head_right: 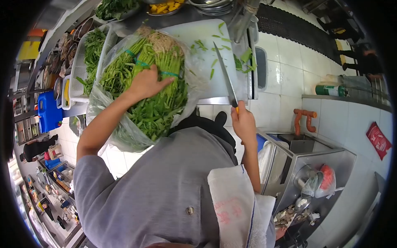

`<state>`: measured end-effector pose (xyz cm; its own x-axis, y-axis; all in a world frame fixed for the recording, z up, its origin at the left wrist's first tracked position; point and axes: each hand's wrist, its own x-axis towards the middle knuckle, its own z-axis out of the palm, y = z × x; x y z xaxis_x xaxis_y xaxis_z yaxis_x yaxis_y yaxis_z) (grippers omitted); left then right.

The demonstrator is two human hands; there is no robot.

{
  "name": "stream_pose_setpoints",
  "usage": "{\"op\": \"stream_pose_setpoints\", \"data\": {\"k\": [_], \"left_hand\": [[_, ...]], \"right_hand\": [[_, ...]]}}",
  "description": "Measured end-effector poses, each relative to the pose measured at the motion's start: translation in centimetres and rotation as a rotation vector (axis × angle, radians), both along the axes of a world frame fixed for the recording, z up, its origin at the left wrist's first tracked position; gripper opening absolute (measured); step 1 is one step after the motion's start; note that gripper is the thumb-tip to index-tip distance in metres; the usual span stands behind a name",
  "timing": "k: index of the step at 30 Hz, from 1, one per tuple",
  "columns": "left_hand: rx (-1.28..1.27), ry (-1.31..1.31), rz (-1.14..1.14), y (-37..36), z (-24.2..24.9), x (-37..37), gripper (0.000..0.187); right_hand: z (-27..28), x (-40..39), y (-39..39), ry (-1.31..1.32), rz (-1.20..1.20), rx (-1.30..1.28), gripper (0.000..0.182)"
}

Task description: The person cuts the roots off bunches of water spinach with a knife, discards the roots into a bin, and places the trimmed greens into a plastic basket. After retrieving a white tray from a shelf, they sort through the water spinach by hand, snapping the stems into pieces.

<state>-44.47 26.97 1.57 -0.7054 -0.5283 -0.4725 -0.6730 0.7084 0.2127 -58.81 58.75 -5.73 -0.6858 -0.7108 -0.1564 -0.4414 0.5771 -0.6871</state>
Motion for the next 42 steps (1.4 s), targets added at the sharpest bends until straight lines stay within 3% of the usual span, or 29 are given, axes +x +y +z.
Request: {"op": "stream_pose_setpoints", "data": {"k": [3,8,13,18,22,25,28,32,34,40,42], "left_hand": [[-0.272,-0.139,0.039,3.2,-2.5,-0.5,0.12],[-0.274,-0.139,0.243,4.3,-3.6,-1.3,0.112],[-0.272,-0.018,0.38,4.0,-1.7,0.4,0.095],[-0.349,0.077,0.427,3.3,-1.6,2.3,0.094],[-0.458,0.132,0.464,4.4,-1.6,2.6,0.095],[-0.509,0.246,0.618,5.2,-1.0,2.9,0.098],[-0.545,0.283,0.633,4.6,-0.7,3.5,0.096],[-0.499,0.392,0.6,4.5,1.6,4.1,0.096],[-0.521,0.519,0.416,4.9,2.7,4.7,0.095],[-0.379,0.555,0.145,8.5,7.0,1.4,0.094],[-0.306,0.558,-0.04,9.3,7.6,-0.6,0.095]], "right_hand": [[-0.7,0.3,1.3,-0.011,0.014,-0.009,0.024],[-0.9,0.3,2.3,-0.068,0.022,-0.044,0.025],[0.3,0.1,1.9,-0.058,0.216,-0.132,0.019],[1.7,-0.4,0.8,-0.036,0.413,-0.09,0.02],[2.5,-1.3,-0.1,0.042,0.357,-0.075,0.018],[4.8,-1.8,-0.1,-0.025,0.342,-0.088,0.017],[5.1,-1.2,-0.8,-0.024,0.478,-0.191,0.018],[2.3,-0.8,-1.5,0.017,0.461,-0.062,0.019],[1.1,-0.9,-1.0,0.0,0.432,-0.025,0.019],[-1.3,-1.4,3.9,-0.25,0.364,-0.189,0.017],[-0.5,-1.3,6.0,-0.501,0.223,-0.135,0.014]]}}
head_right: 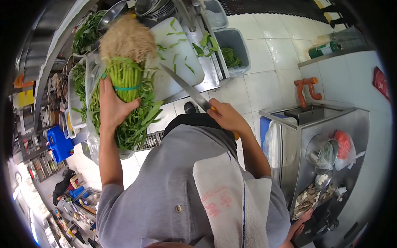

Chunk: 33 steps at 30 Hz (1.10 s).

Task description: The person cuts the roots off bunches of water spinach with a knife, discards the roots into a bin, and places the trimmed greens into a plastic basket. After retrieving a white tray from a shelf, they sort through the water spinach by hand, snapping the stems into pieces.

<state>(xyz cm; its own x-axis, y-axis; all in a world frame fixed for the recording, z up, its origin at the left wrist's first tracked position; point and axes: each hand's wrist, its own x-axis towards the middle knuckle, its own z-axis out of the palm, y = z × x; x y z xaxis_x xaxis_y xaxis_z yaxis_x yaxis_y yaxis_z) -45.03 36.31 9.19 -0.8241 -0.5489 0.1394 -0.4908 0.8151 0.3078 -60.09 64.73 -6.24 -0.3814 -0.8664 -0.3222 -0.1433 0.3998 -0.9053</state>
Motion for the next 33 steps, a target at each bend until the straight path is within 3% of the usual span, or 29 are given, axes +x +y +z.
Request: {"op": "stream_pose_setpoints", "data": {"k": [1,3,8,11,14,20,23,27,30,33], "left_hand": [[-0.002,-0.005,-0.055,0.4,0.0,-1.0,0.094],[-0.015,-0.03,-0.177,0.9,0.2,-3.5,0.094],[-0.036,-0.189,-0.516,2.2,0.1,-11.5,0.094],[-0.154,-0.229,-0.728,1.9,-2.4,-17.1,0.095],[-0.159,-0.325,-0.797,1.3,-5.5,-21.7,0.098],[-0.041,-0.398,-0.726,-0.4,-11.5,-23.7,0.096],[0.001,-0.337,-0.724,-1.5,-13.6,-23.0,0.108],[0.007,-0.294,-0.679,-5.7,-11.1,-20.7,0.123],[-0.148,-0.52,-0.564,-9.0,-9.8,-18.4,0.122],[-0.258,-0.541,-0.52,-9.6,-10.7,-16.4,0.119]], "right_hand": [[0.0,0.1,1.2,0.001,-0.014,0.004,0.014],[0.1,0.3,3.7,-0.282,-0.197,0.082,0.011],[0.1,1.3,9.0,-0.285,-0.461,0.1,0.01],[-0.1,2.3,11.4,-0.338,-0.705,0.122,0.009],[-0.2,3.3,13.2,-0.357,-0.784,0.105,0.009],[-0.5,5.0,14.2,-0.371,-0.86,0.091,0.009],[0.1,4.9,13.4,-0.344,-0.846,0.084,0.01],[1.6,3.7,11.5,-0.257,-0.789,0.068,0.012],[2.2,2.5,10.2,-0.206,-0.687,0.05,0.012],[2.4,1.5,8.1,-0.176,-0.635,0.022,0.012]]}}
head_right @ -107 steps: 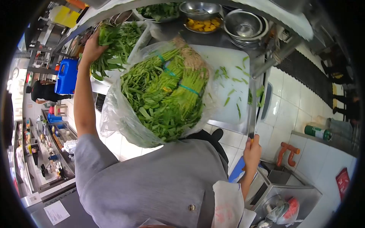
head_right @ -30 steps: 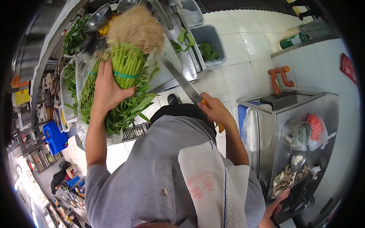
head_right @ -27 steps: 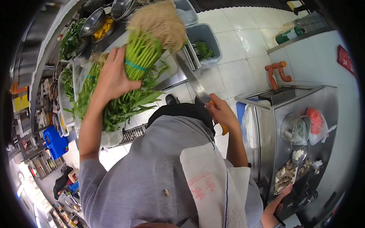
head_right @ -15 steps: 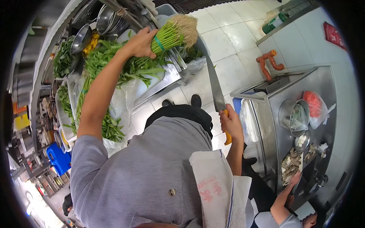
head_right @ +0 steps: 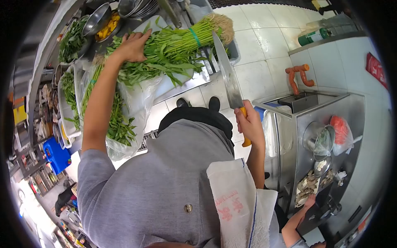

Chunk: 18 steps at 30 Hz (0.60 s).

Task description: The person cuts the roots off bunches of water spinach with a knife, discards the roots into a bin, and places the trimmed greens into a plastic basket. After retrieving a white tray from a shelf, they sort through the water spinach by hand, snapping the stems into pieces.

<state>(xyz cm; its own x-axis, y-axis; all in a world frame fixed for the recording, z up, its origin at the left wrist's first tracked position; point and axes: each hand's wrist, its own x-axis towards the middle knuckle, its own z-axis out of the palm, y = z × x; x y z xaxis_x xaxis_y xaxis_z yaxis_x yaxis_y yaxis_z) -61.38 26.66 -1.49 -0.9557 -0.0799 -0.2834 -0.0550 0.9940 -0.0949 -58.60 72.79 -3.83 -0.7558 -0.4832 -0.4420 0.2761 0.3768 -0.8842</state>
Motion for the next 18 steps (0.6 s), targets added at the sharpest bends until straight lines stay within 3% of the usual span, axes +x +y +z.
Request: {"op": "stream_pose_setpoints", "data": {"k": [5,7,9,11,16,18], "left_hand": [[-0.015,-0.01,0.089,2.6,0.4,1.2,0.102],[-0.03,0.105,0.132,3.6,0.2,2.4,0.086],[-0.052,0.21,0.133,4.4,-0.3,2.9,0.08],[-0.048,0.259,0.181,5.3,-0.4,2.8,0.073],[-0.017,0.357,0.213,5.5,-1.3,3.5,0.084],[0.157,0.388,0.149,4.0,-1.6,4.3,0.092]], "right_hand": [[1.2,-1.4,-5.2,0.102,0.1,0.06,0.014],[1.3,-1.4,-7.8,0.407,0.21,0.137,0.015],[1.9,-1.1,-10.5,0.393,0.234,0.164,0.016],[1.8,-0.9,-12.6,0.645,0.305,0.167,0.017],[2.3,-0.2,-15.6,0.681,0.359,0.239,0.017],[2.4,-0.1,-16.3,0.628,0.427,0.385,0.017]]}}
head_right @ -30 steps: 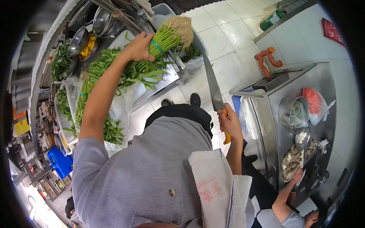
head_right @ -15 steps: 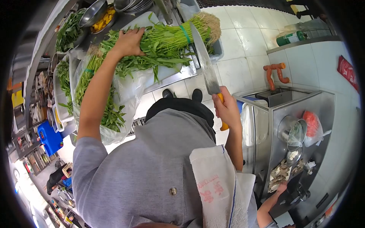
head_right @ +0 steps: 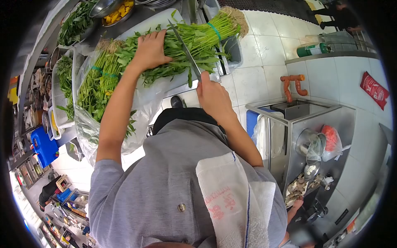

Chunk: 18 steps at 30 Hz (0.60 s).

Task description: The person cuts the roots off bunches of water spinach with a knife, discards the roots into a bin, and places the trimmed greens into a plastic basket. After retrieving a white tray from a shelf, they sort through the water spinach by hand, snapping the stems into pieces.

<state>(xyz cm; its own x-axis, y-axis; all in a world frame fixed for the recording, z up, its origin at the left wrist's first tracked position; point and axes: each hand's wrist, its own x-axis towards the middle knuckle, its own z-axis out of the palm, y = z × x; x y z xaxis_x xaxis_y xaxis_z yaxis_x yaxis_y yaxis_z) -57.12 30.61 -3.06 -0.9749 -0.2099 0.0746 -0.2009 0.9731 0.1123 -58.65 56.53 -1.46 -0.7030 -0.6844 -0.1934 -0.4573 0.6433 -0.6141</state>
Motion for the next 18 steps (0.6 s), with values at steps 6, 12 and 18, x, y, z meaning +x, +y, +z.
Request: {"op": "stream_pose_setpoints", "data": {"k": [6,12,18], "left_hand": [[0.977,-0.059,0.041,-7.0,4.1,-0.4,0.083],[0.483,-0.287,-0.059,-3.7,4.8,-2.2,0.106],[-0.137,-0.158,0.064,1.7,-0.7,0.5,0.111]], "right_hand": [[-0.9,-0.3,-0.6,0.005,0.002,0.053,0.018],[-0.8,-0.4,-0.6,-0.006,-0.002,0.057,0.017],[0.3,-0.2,-0.3,0.011,0.011,0.092,0.016]]}}
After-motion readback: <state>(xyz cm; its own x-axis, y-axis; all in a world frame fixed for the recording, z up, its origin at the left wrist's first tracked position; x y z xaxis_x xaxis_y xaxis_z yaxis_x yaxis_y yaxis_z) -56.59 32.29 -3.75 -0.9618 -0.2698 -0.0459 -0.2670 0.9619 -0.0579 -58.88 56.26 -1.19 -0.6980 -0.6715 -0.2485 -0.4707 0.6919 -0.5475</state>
